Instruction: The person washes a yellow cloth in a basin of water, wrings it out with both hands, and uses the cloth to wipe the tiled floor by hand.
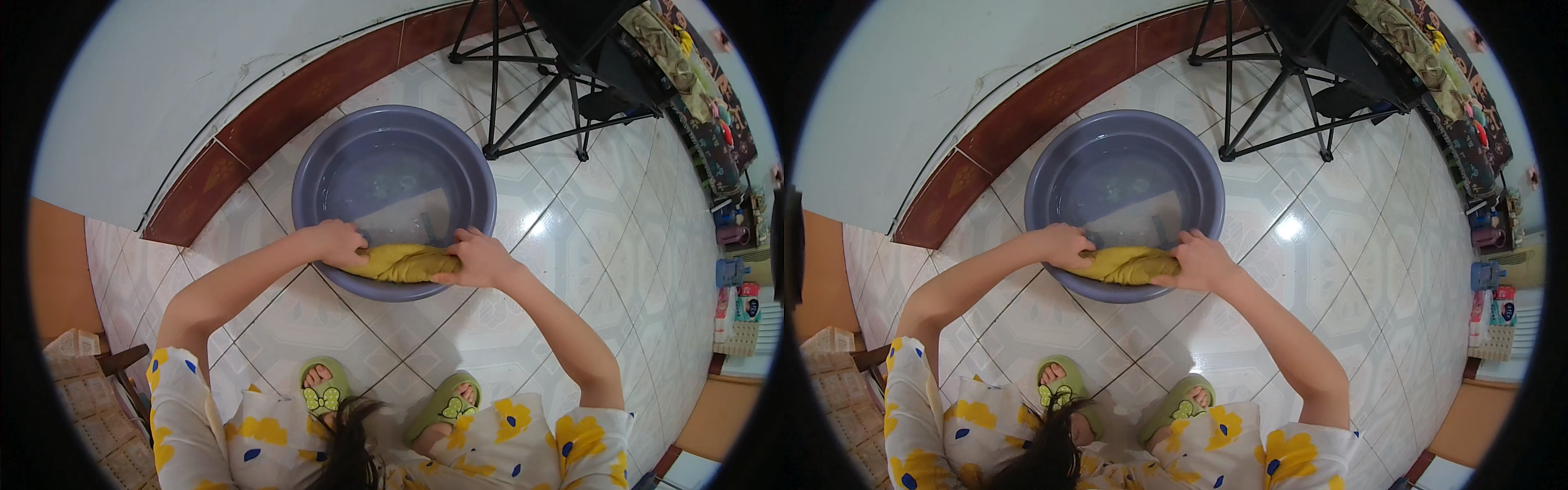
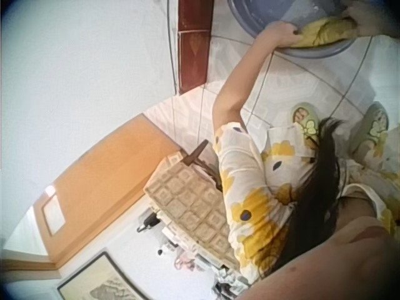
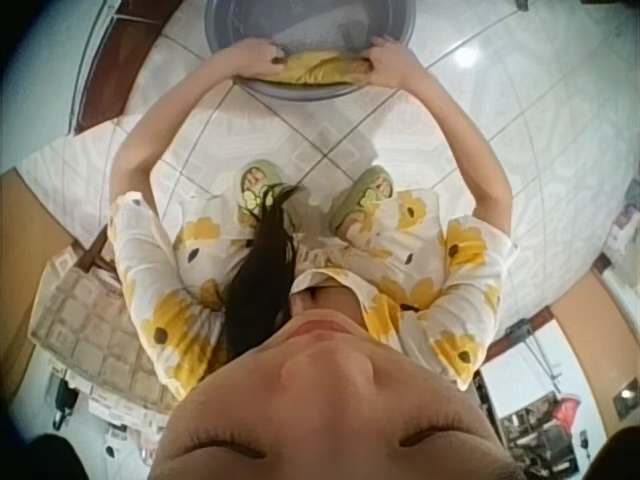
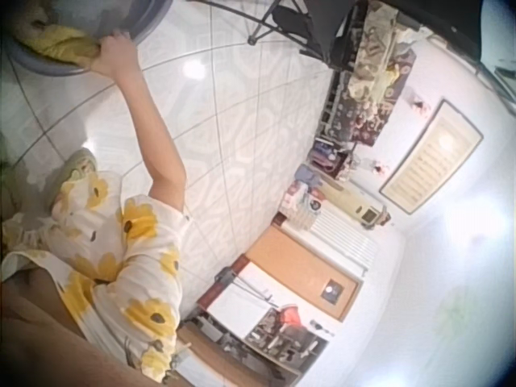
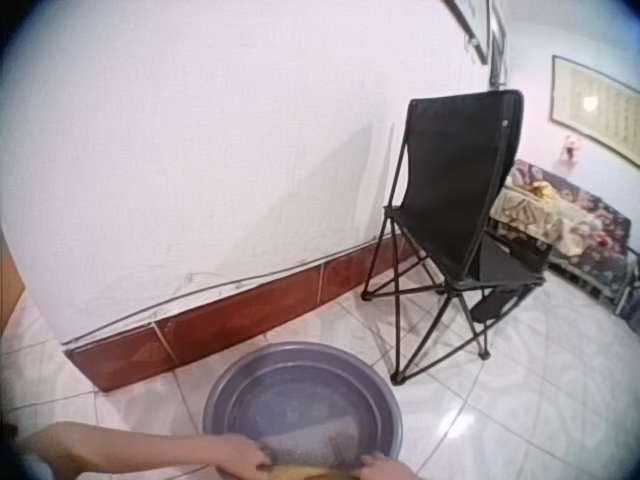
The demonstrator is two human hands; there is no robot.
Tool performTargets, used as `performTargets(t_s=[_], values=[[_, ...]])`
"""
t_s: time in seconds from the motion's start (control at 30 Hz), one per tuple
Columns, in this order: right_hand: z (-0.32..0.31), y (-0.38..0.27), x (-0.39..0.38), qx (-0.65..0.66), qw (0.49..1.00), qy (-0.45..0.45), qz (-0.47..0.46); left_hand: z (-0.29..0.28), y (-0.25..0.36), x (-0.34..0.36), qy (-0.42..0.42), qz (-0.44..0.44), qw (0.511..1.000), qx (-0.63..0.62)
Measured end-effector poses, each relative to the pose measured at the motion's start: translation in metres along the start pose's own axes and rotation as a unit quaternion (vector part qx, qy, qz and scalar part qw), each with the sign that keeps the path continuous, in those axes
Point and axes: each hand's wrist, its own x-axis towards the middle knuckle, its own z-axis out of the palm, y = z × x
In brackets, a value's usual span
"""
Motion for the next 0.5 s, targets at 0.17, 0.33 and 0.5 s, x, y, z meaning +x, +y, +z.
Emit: performTargets(t_s=[0.17, 0.33, 0.5], values=[[-0.008, -0.018, 0.045, -0.094, 0.976, -0.196, 0.009, -0.005, 0.003, 0.008, -0.087, -0.012, 0.996, -0.034], [0.019, 0.028, 0.072, 0.061, 0.948, -0.311, -0.017, -0.002, 0.0, 0.022, -0.094, -0.016, 0.995, -0.011], [0.021, 0.04, 0.074, 0.366, 0.921, -0.07, 0.117, -0.005, -0.011, 0.007, 0.203, -0.062, 0.964, -0.162]])
